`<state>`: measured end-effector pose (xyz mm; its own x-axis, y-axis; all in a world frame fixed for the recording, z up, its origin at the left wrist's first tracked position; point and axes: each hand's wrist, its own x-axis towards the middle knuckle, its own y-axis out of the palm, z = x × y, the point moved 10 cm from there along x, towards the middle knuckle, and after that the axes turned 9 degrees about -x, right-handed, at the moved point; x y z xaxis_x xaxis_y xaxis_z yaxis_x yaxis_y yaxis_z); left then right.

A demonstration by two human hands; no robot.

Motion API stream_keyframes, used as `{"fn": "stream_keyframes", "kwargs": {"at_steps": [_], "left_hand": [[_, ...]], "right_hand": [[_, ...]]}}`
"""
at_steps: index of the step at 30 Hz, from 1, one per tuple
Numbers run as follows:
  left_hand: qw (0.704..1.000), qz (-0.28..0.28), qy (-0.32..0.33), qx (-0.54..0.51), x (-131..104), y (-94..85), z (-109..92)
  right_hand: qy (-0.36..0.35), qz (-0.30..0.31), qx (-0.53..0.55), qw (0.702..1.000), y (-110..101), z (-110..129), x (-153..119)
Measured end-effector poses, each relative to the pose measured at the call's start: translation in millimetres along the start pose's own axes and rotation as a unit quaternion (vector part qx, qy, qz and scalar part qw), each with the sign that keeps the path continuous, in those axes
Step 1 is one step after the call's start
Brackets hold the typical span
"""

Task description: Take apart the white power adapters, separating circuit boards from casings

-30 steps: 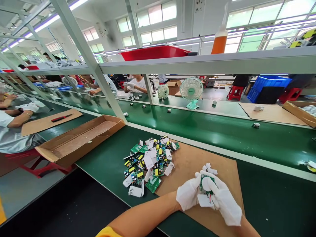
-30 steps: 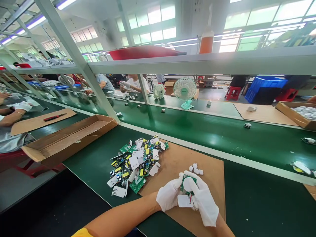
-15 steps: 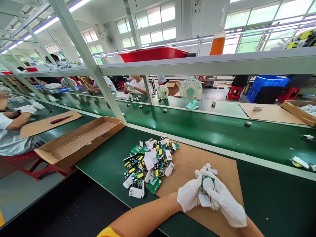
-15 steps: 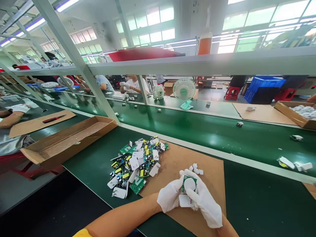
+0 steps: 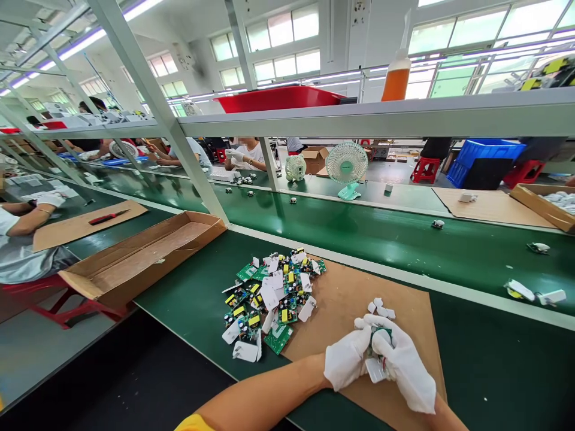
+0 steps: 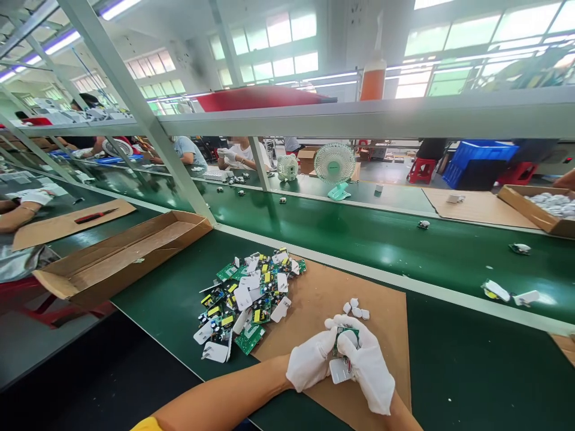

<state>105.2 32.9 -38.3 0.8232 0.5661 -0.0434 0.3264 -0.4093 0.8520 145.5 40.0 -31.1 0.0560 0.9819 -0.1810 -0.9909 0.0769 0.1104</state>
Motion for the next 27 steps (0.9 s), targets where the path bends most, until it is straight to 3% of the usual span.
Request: {"fn": "stream_keyframes", "kwargs": {"at_steps": [4,6,9,12,19,27], "left_hand": [[0.999,0.004,-0.012,0.041,0,5.3,-1],[0.999,-0.009,-0.019,0.037,0,3.1,-2],[0.999,-0.005,-0.046,0.020,0,1.9,1],[0.998,0.016,-0.054,0.001,0,0.7,0],[0.996,0.045,-0.071,-0.036,2,-1.7,5],[0.999,0.005,-0.041,0.009,-2,-0.6,-5]], "right_hand": [[0.046,0.031,-0.003,0.998,6,1,-7],[0.054,0.013,-0.023,0.998,2,2,-8],[0.035,0.004,-0.008,0.999,0,8,-8],[0.013,0.056,0.030,0.998,10,13,-6],[-0.034,0.103,-0.027,0.994,16,18,-3],[-0.023,0.036,-0.075,0.996,7,15,-6]]}}
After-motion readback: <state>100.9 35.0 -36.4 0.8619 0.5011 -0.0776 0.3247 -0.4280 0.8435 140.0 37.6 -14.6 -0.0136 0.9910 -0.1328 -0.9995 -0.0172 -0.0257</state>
